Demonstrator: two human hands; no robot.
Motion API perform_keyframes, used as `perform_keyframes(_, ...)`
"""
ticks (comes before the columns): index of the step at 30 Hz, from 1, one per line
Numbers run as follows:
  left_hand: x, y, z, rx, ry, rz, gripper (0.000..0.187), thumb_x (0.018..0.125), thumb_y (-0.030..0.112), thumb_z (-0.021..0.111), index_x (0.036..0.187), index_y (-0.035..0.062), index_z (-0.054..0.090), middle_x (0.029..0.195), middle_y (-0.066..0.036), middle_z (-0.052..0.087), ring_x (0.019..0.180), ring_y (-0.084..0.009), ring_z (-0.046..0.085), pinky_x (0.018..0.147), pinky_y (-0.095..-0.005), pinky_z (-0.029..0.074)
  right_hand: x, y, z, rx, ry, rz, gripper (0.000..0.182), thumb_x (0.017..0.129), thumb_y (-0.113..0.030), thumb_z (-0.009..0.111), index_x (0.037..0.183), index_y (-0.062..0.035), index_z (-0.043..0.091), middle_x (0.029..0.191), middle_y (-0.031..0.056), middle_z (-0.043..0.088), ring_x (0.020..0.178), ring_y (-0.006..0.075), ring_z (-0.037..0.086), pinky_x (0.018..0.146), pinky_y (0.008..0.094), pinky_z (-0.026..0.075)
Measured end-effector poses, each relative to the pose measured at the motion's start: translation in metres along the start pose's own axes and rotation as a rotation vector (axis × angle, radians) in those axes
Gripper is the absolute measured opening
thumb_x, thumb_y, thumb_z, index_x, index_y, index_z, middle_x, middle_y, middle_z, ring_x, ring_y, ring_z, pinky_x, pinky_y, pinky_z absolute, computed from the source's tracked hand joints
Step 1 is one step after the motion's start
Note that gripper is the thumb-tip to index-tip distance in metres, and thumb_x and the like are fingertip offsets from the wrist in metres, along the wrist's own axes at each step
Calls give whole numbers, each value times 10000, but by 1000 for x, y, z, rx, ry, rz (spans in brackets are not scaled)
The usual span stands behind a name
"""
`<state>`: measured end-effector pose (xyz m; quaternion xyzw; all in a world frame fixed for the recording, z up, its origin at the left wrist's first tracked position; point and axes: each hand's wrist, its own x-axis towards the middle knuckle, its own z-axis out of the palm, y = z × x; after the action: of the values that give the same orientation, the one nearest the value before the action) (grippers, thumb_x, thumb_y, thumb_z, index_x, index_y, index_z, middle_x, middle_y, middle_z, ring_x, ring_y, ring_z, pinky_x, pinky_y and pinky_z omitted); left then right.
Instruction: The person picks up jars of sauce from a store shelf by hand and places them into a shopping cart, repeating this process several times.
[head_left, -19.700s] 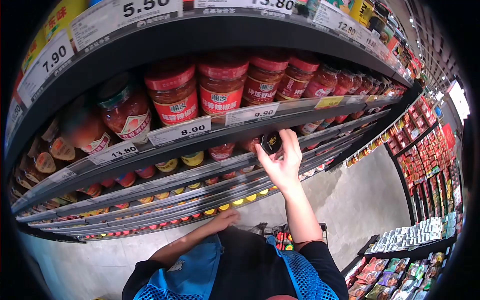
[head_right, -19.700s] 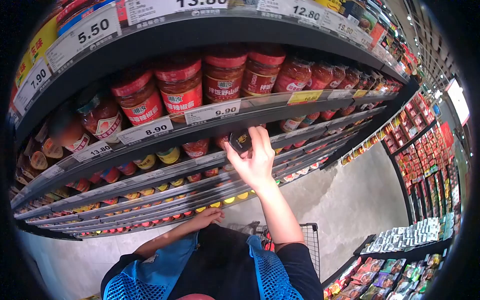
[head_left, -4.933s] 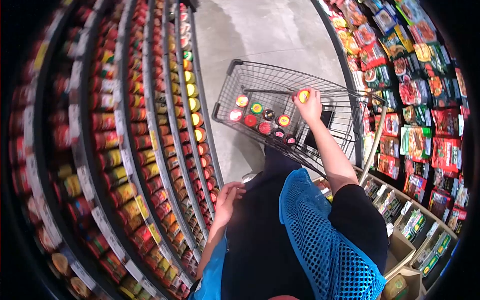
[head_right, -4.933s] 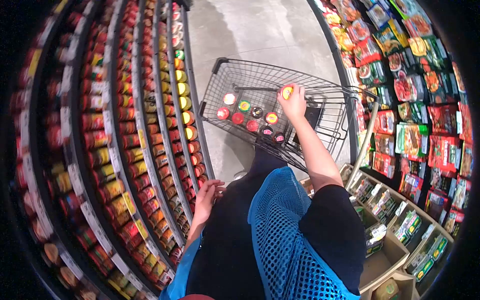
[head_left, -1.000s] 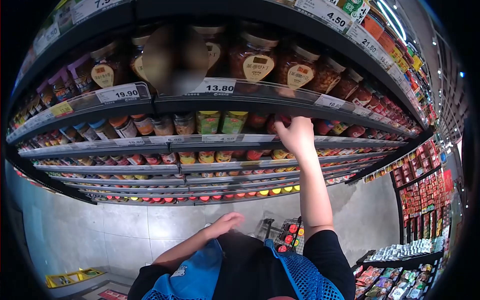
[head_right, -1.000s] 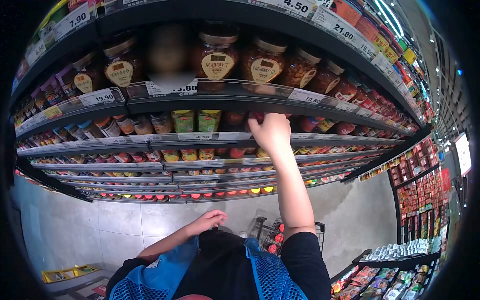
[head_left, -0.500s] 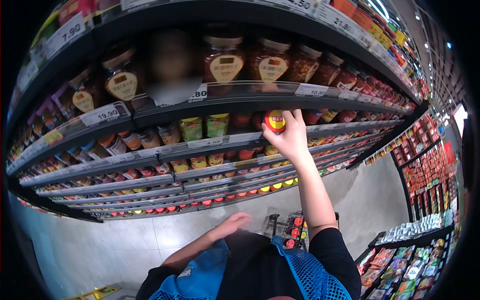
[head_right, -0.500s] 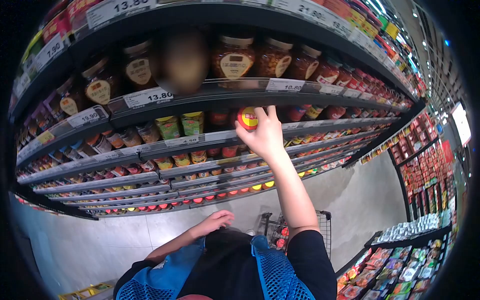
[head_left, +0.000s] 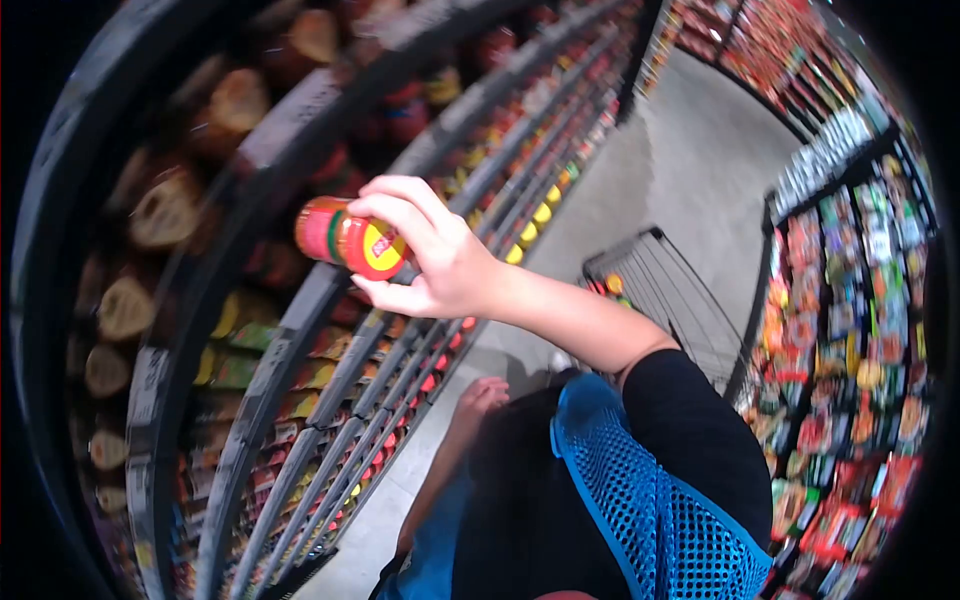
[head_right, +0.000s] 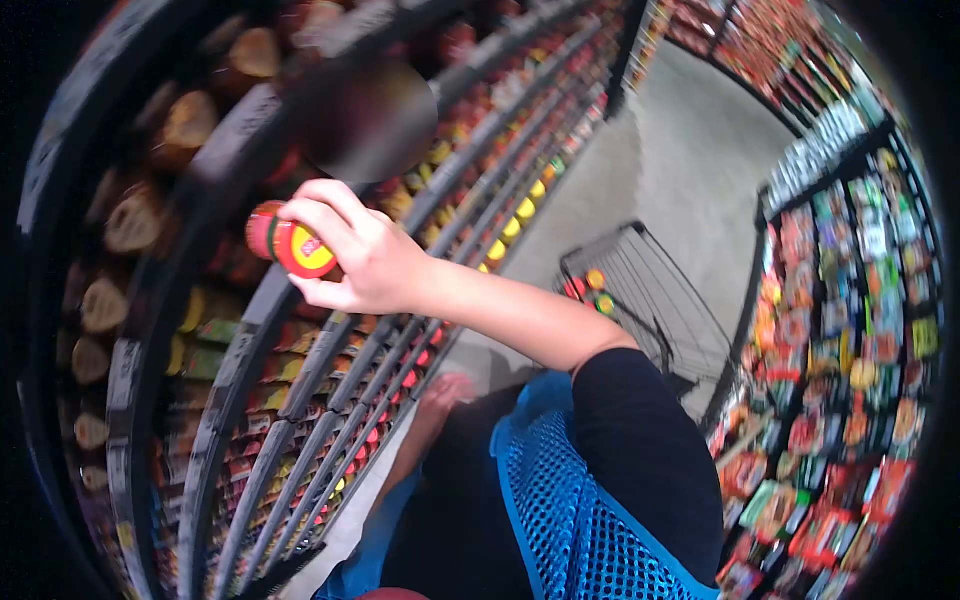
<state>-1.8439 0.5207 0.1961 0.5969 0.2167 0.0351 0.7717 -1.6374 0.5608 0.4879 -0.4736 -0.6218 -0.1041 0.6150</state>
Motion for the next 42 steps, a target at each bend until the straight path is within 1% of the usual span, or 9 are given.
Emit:
perform_keyframes(3, 16, -29, 0, -269, -54, -87, 348, 986, 219, 532, 1289, 49, 523, 1173, -72, 643, 976, -148, 636, 840, -269, 475, -16, -3, -48, -187, 118, -65, 653, 649, -144, 837, 1215, -37, 530, 1191, 177, 493, 1045, 333, 583, 879, 381, 526)
perform_keyframes(8, 36, -10, 9, -192, -141, -251, 315, 1020, 219, 498, 1287, 50, 506, 1211, -98, 612, 1030, -185, 631, 869, -287, 481, -79, 18, -165, -411, 174, 199, 604, 656, -153, 826, 1200, -60, 579, 1102, 174, 601, 1016, 302, 624, 870, 379, 535)
perform_keyframes(10, 47, -6, 16, -179, -126, -308, 302, 1008, 216, 512, 1262, 55, 536, 1202, -89, 627, 1017, -172, 630, 847, -266, 465, -120, 23, -209, -461, 277, 546, 582, 668, -152, 814, 1193, -64, 578, 1072, 154, 631, 997, 297, 644, 860, 387, 541)
perform_keyframes(14, 68, -7, 23, -46, -170, -410, 317, 1012, 223, 504, 1281, 55, 526, 1209, -93, 625, 1023, -166, 623, 851, -273, 465, -213, 62, -300, -897, 284, 779, 541, 697, -163, 799, 1171, -44, 567, 1076, 156, 632, 967, 313, 646, 853, 377, 531)
perform_keyframes(18, 82, -3, 32, 42, -189, -499, 346, 1017, 243, 501, 1305, 51, 513, 1209, -99, 624, 1022, -164, 616, 864, -287, 468, -336, 136, -353, -1002, 393, 1155, 518, 713, -225, 781, 1144, -39, 563, 1058, 189, 636, 991, 353, 632, 851, 434, 512)
perform_keyframes(23, 98, 7, 53, 104, -124, -710, 347, 1019, 235, 493, 1294, 25, 514, 1211, -109, 620, 1042, -179, 615, 899, -306, 474, -477, 240, -355, -985, 490, 1416, 566, 717, -270, 773, 1177, -50, 526, 1088, 201, 622, 1011, 395, 604, 853, 465, 498)
perform_keyframes(30, 116, -8, 69, 95, 22, -833, 354, 1023, 236, 478, 1296, 13, 511, 1232, -120, 614, 1059, -196, 620, 895, -303, 491, -556, 345, -351, -900, 514, 1919, 653, 744, -364, 756, 1276, -87, 496, 1207, 184, 607, 1128, 364, 592, 901, 484, 506)
perform_keyframes(35, 117, -17, 71, 101, 33, -931, 387, 1023, 286, 480, 1319, 36, 498, 1257, -118, 608, 1072, -196, 622, 891, -303, 488, -588, 386, -348, -879, 391, 1844, 647, 762, -381, 747, 1272, -95, 471, 1225, 198, 582, 1105, 373, 602, 916, 475, 501)
perform_keyframes(42, 131, -18, 71, 92, 58, -949, 408, 1018, 318, 493, 1320, 44, 498, 1261, -130, 605, 1068, -204, 625, 880, -309, 486, -592, 404, -336, -849, 369, 1953, 665, 741, -364, 790, 1254, -98, 461, 1161, 209, 603, 1051, 417, 607, 881, 483, 498)
